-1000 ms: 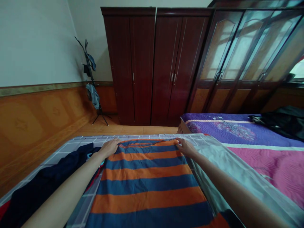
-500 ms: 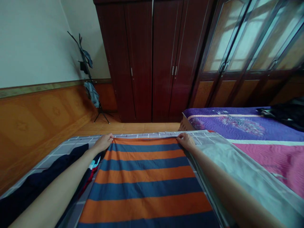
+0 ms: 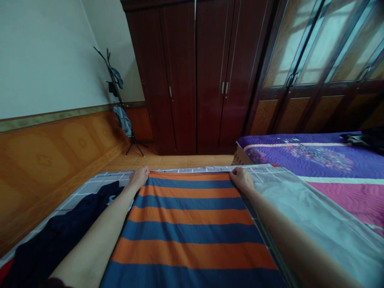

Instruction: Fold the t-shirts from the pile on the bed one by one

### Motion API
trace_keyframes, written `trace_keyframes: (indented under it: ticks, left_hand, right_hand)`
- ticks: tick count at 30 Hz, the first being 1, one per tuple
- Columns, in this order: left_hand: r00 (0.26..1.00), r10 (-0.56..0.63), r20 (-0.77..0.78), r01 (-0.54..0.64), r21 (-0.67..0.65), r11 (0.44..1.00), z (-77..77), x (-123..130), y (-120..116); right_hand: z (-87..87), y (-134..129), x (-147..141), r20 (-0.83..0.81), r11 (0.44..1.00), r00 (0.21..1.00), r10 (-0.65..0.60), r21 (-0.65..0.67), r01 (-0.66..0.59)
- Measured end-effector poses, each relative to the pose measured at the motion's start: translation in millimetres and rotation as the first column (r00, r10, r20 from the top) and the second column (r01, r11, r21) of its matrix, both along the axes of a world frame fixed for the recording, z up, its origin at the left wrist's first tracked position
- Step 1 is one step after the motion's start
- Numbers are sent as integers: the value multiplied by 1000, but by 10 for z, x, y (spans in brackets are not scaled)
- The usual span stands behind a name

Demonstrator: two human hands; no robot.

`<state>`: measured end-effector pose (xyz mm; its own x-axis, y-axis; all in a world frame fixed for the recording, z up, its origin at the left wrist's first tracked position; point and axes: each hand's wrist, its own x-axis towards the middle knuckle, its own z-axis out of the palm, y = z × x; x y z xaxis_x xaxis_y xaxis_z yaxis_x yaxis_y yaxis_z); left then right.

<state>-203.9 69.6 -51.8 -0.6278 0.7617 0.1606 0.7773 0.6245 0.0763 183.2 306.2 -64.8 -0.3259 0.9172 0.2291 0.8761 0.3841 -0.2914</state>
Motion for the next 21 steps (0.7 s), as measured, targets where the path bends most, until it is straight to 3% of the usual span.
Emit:
trace_keyframes:
  ticks: [6, 11, 15, 18, 21]
  left_hand:
    - [997, -34, -67, 32, -39, 999, 130, 193, -191]
    - [962, -260, -89, 245, -152, 958, 249, 421, -902]
    - [965, -246, -92, 222, -216, 951, 234, 415, -1447]
    - [977, -175, -118, 151, -187, 971, 236, 378, -1560]
    - [979, -175, -102, 163, -119, 980, 207, 469, -1492]
  right_hand:
    - [-19, -55, -21, 67, 998, 997, 23, 65, -27]
    - [-30, -53, -15, 110, 994, 992, 54, 85, -64]
    - [6, -55, -16, 147, 989, 984, 102, 88, -115]
    - [105, -78, -6, 186, 979, 967, 172, 76, -189]
    - [221, -164, 58, 219, 955, 940, 263, 82, -286]
